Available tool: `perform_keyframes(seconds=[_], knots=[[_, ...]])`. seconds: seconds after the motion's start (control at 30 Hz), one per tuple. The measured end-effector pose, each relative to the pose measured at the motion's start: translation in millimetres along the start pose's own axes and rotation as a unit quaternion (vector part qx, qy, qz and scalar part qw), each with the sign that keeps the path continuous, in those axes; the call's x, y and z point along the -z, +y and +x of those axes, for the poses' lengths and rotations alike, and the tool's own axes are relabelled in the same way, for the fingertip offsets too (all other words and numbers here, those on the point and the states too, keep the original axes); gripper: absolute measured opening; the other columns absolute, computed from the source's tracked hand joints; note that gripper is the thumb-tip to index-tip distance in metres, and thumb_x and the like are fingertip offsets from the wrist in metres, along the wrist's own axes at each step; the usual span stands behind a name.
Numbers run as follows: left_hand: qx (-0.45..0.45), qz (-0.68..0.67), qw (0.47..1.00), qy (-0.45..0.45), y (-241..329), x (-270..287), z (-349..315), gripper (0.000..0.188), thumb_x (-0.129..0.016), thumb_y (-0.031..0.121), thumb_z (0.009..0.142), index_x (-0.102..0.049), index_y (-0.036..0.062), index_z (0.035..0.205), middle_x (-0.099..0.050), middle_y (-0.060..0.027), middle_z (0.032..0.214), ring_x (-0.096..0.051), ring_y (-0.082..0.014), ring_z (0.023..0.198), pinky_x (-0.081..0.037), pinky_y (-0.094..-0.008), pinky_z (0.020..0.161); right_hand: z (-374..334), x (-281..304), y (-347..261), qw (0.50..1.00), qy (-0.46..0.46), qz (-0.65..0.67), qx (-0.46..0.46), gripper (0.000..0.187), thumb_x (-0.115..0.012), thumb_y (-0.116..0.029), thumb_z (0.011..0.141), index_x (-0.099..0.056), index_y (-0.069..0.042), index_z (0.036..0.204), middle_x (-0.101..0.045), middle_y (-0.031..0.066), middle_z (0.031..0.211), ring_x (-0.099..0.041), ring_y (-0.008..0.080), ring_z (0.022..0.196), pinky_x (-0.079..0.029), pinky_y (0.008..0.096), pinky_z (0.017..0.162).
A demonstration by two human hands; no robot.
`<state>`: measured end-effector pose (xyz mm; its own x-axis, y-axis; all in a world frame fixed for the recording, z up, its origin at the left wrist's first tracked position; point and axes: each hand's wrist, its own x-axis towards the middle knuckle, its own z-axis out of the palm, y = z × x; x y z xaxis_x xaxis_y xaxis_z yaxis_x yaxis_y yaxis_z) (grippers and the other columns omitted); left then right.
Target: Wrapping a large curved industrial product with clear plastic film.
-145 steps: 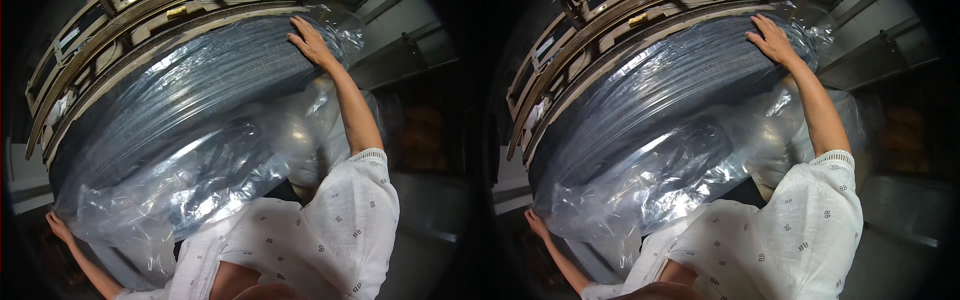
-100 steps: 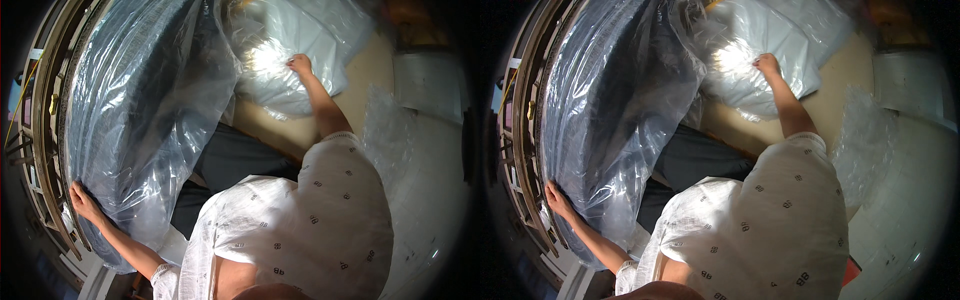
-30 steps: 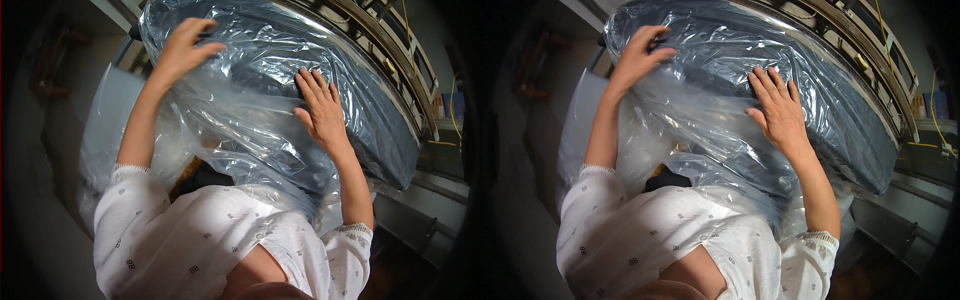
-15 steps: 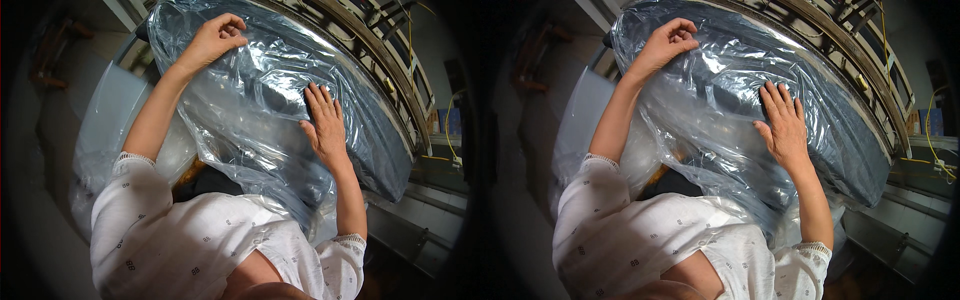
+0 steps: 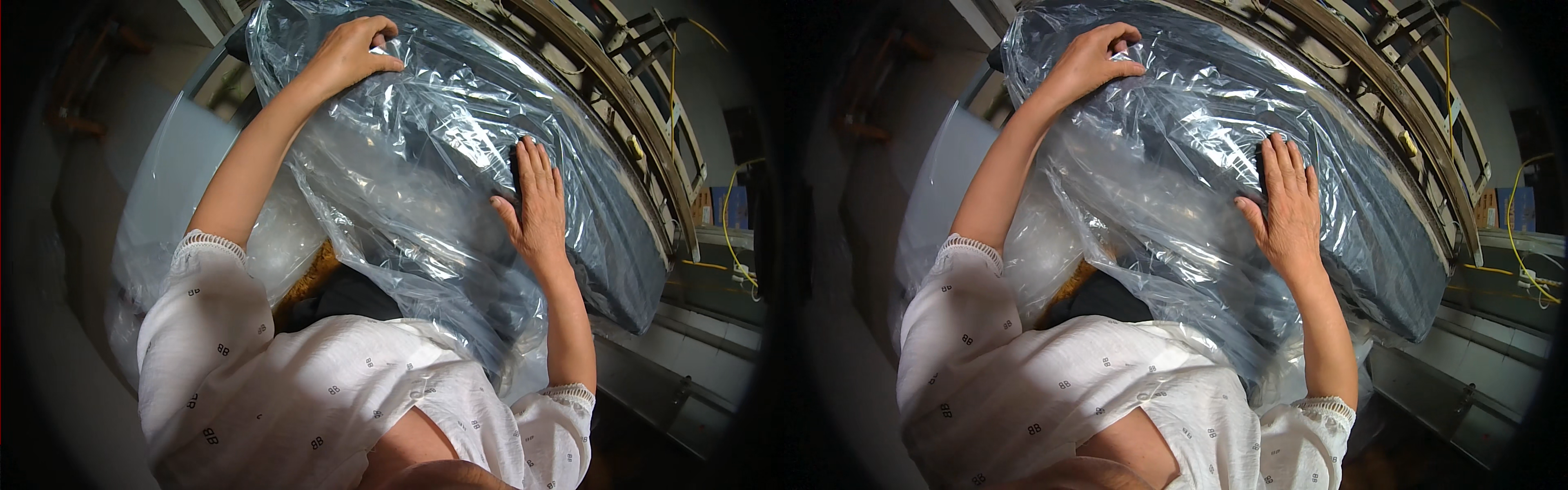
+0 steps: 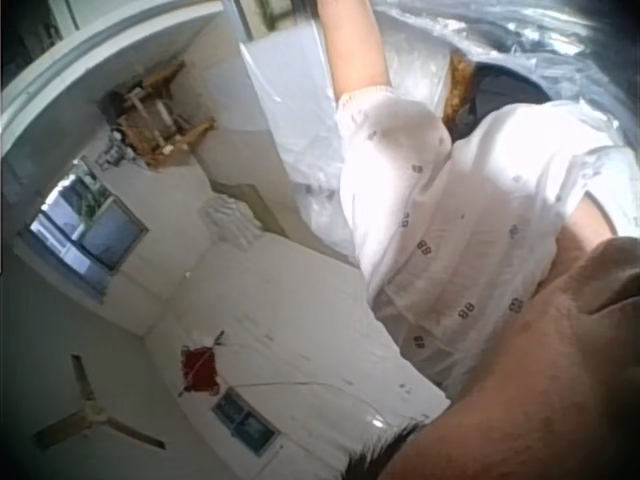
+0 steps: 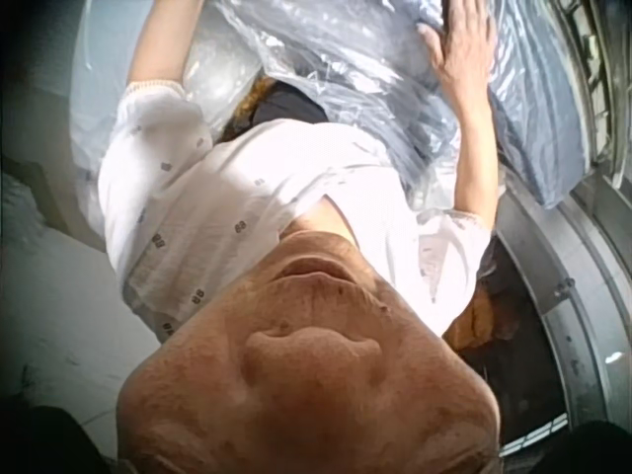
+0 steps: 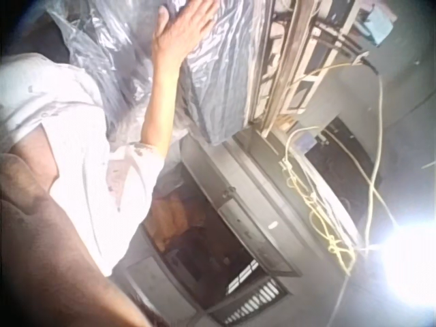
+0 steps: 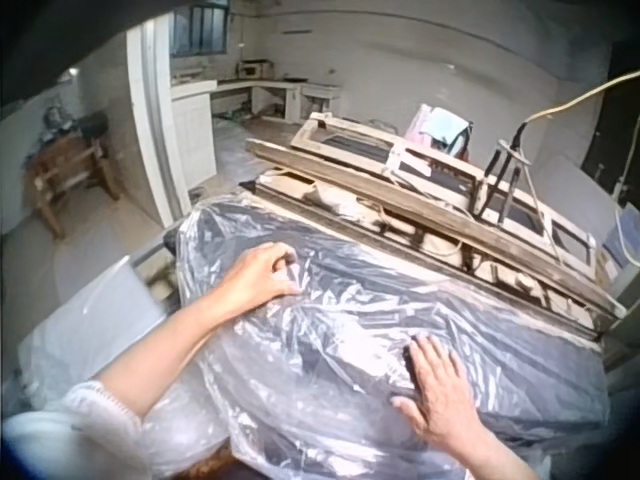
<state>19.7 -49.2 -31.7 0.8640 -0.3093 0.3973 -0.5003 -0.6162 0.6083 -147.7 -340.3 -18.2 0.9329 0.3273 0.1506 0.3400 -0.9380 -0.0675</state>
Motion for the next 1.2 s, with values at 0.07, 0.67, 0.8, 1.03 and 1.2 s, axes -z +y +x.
perform_keyframes(seconds=[0.07,0.67,0.8,1.03,1.2], knots=[[0.067,0.027,0.996,-0.048,7,9,2,0.033,-0.074,0.023,0.065,-0.062,0.0054,0.090,-0.055,-0.0028,0.072,-0.052,-0.0104,0.070,-0.043,-0.0235,0.063,-1,4,0,1.000,-0.001,-0.003,-0.003,0.071,-0.048,-0.048,0.083,-0.025,-0.006,0.137,-0.025,0.0115,0.142,-0.022,0.0297,0.131,-0.017,0.0463,0.105],[-0.050,-0.108,0.977,0.175,34,35,-11,0.009,-0.061,0.009,0.080,-0.057,0.0056,0.088,-0.050,0.0020,0.068,-0.044,-0.0041,0.062,-0.036,-0.0187,0.055,55,17,-34,0.830,-0.114,0.544,-0.050,0.064,-0.071,-0.014,0.073,-0.041,-0.005,0.128,-0.058,0.0024,0.092,-0.049,0.0053,0.065,-0.041,0.0227,0.057],[-0.035,0.120,0.955,0.267,-24,48,-17,0.009,-0.060,0.013,0.079,-0.055,0.0056,0.082,-0.057,-0.0041,0.076,-0.055,-0.0199,0.066,-0.039,-0.0311,0.060,44,33,-6,0.753,-0.293,0.581,-0.100,0.016,-0.059,-0.017,0.081,-0.061,-0.002,0.088,-0.054,-0.0025,0.064,-0.046,0.0050,0.052,-0.036,0.0186,0.050],[0.081,0.246,0.909,0.326,-106,88,-3,0.014,-0.063,0.021,0.076,-0.059,0.0090,0.081,-0.058,-0.0054,0.076,-0.058,-0.0214,0.071,-0.041,-0.0340,0.070,32,52,34,0.730,-0.282,0.585,-0.212,0.016,-0.060,-0.021,0.079,-0.056,-0.007,0.074,-0.052,-0.0032,0.059,-0.044,0.0032,0.047,-0.030,0.0181,0.044],[0.161,0.140,0.940,0.267,-117,87,7,0.016,-0.063,0.020,0.076,-0.058,0.0059,0.082,-0.061,-0.0064,0.076,-0.058,-0.0194,0.069,-0.045,-0.0312,0.064,34,48,33,0.728,-0.278,0.587,-0.217,0.018,-0.063,-0.023,0.078,-0.054,-0.008,0.073,-0.050,-0.0034,0.058,-0.043,0.0033,0.048,-0.031,0.0180,0.045]])
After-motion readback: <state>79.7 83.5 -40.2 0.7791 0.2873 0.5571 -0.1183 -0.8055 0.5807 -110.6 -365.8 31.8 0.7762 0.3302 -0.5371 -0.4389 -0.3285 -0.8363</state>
